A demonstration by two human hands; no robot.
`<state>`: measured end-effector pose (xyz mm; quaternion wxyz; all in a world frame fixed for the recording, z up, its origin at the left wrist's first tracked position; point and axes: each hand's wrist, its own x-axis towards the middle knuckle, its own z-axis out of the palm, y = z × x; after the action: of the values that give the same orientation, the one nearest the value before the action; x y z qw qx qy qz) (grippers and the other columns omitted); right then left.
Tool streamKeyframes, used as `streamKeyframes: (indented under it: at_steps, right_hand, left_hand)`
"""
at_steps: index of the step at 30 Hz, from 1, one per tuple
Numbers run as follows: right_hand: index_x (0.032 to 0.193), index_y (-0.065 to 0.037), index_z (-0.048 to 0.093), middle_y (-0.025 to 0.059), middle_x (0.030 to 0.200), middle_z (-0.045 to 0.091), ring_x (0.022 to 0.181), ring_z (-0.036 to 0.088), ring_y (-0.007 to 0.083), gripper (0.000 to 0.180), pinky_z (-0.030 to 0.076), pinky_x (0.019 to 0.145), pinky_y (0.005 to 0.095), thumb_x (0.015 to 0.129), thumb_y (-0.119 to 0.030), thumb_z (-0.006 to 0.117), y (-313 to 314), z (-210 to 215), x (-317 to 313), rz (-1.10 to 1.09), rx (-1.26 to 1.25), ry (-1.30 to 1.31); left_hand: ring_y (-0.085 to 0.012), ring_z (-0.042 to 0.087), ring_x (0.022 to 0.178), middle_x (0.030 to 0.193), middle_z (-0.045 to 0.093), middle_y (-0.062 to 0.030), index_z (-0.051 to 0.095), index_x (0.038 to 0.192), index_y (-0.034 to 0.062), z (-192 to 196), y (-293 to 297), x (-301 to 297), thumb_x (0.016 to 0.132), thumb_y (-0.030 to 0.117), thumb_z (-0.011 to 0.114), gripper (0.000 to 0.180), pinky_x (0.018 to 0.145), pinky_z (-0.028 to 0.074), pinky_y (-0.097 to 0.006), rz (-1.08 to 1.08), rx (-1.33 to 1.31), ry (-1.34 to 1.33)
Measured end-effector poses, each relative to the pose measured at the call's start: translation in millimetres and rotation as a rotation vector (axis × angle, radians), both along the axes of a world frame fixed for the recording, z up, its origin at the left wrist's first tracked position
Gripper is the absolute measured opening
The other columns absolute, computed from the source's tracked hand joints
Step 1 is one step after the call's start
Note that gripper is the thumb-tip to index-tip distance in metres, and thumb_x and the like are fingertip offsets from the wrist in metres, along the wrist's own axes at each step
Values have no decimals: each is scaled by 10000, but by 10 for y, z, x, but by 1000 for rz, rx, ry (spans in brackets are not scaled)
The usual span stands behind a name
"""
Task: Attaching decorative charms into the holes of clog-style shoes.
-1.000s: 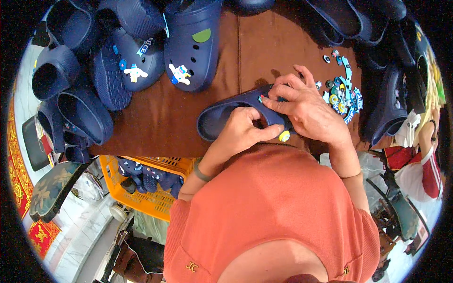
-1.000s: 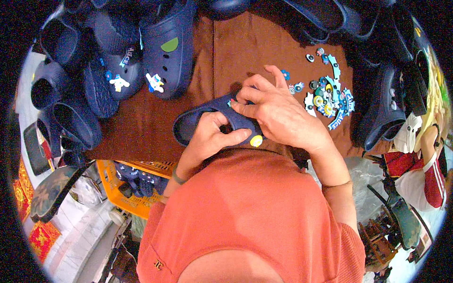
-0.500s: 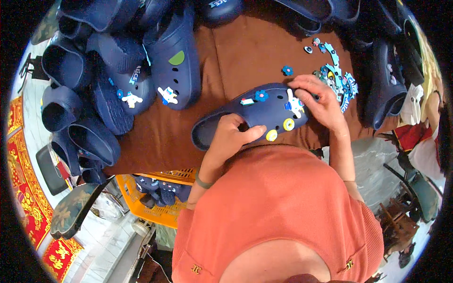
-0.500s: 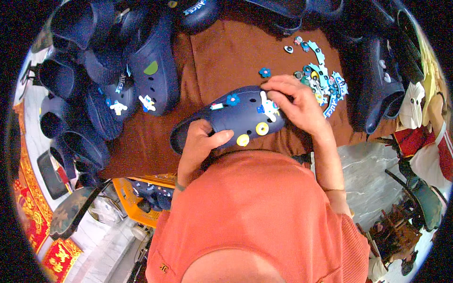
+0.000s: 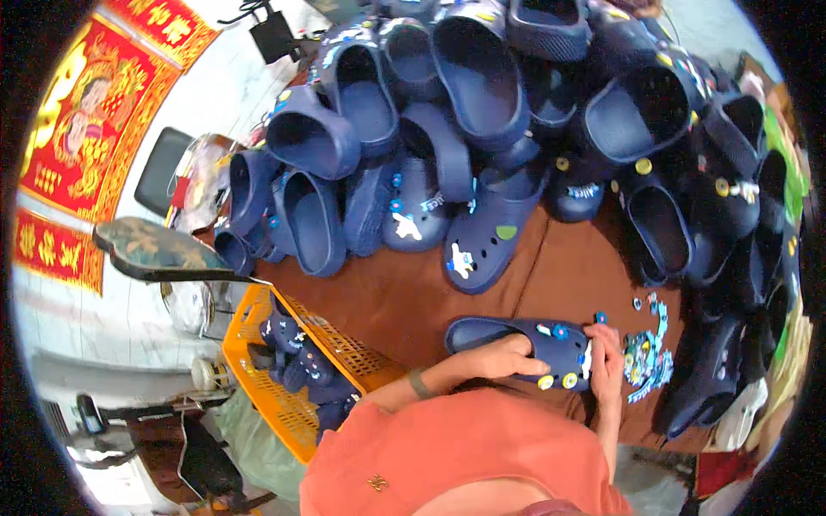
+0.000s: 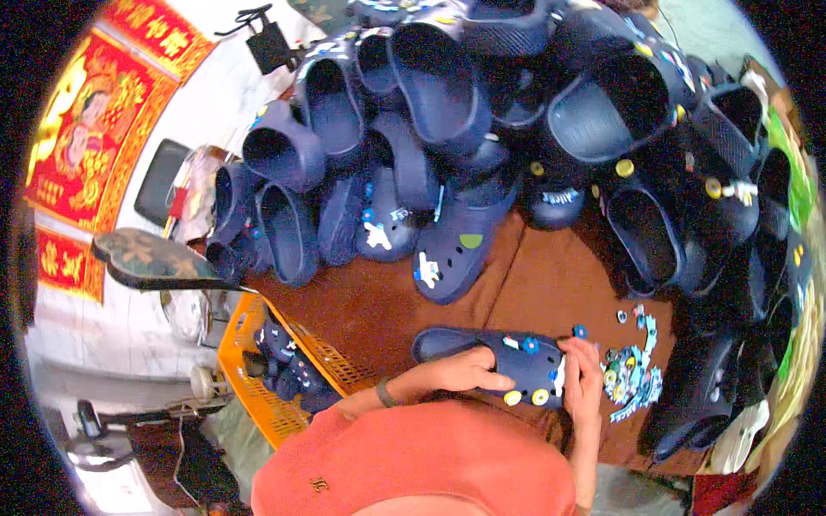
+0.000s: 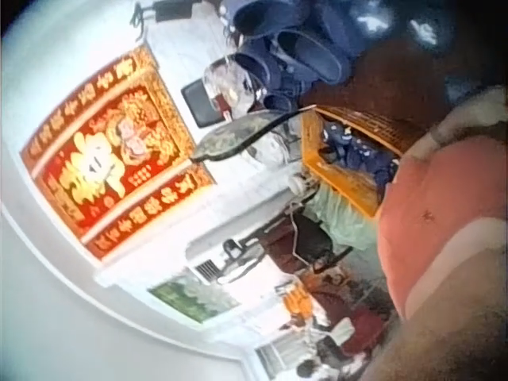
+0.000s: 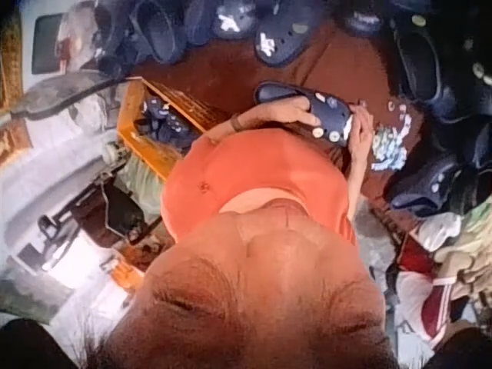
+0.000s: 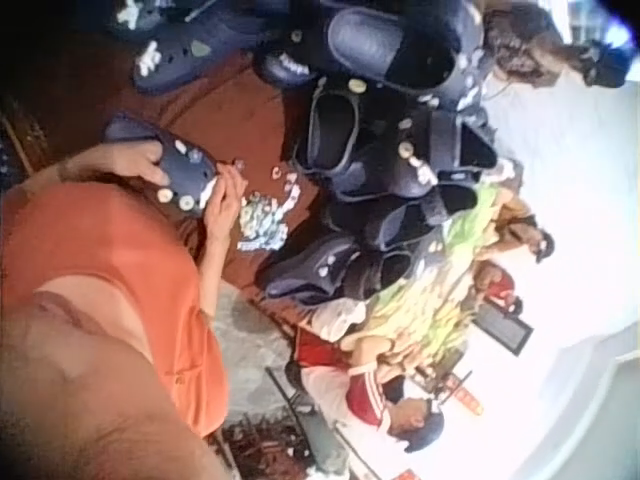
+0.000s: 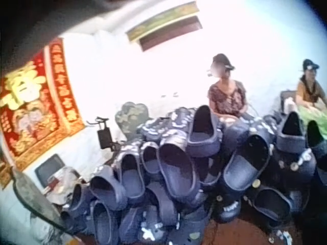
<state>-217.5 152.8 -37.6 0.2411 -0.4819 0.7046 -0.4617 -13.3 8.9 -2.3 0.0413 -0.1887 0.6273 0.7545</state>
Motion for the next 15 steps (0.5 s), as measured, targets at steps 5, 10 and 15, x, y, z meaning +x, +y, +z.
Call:
streamKeyframes:
  at_steps: [5,10,15]
  right_hand:
    - [1002,15,676,125,1050,646,1042,576,267,206,370,1006,376,954,-74,497,-16,-31,57,2,-53,-19]
    - [956,20,685,126,1023,657,1011,599,251,196,429,933,355,941,-79,516,2,-38,52,-93,-72,-43]
    - [920,9,687,126,944,665,916,608,243,153,476,826,347,931,-66,555,-71,-27,12,-57,-270,-8]
  left_hand:
    - [-193,553,1026,1096,624,-77,594,1179,-28,233,-27,79,906,315,620,439,929,446,-344,-60,-58,-67]
    - [-285,630,983,1056,664,-211,599,1162,-56,-37,53,20,904,409,589,532,881,469,-384,-127,-335,-26]
    - [-301,660,937,1037,680,-183,648,1114,7,-10,-96,239,888,234,676,322,846,499,-362,-262,-588,18]
